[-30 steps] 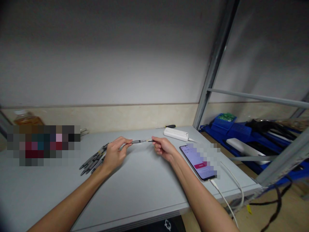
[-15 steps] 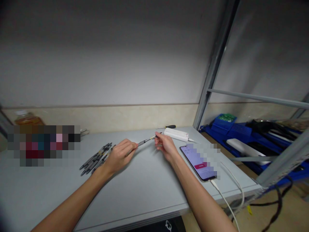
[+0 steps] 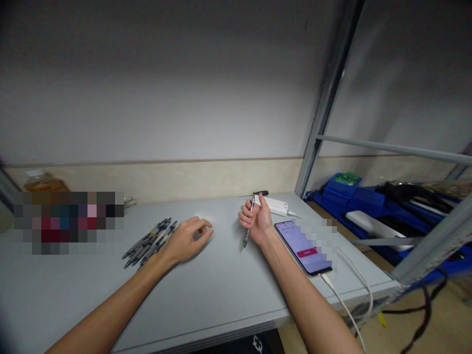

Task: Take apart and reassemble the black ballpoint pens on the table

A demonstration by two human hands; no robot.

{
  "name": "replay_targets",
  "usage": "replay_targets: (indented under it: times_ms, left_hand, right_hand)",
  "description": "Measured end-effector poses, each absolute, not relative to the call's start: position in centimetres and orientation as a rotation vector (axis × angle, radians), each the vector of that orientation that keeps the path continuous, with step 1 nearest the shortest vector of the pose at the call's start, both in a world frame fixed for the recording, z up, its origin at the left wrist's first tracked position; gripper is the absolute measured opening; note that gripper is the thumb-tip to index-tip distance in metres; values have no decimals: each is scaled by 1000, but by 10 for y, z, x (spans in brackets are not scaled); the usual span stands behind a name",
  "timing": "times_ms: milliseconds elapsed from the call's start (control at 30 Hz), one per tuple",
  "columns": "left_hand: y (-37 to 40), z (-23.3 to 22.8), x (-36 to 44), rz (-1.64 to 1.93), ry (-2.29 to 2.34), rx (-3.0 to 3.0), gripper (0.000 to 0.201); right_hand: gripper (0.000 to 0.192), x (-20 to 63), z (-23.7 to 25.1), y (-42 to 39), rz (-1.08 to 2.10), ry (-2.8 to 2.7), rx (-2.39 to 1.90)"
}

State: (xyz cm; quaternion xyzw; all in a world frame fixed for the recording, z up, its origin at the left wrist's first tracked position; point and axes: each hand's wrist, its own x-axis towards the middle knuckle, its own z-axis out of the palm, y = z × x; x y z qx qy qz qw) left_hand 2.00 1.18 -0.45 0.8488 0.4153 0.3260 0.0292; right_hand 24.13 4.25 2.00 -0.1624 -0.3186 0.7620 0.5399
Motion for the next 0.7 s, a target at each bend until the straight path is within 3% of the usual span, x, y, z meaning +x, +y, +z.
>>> replay_targets:
  times_ms: [100, 700]
  left_hand:
    - [13, -6, 20, 945, 1305, 2621, 23]
    - [18, -6, 17, 680, 1621, 2623, 26]
  right_hand:
    - [46, 245, 18, 42, 1905, -760, -335]
    - [44, 250, 19, 43, 1910, -761, -297]
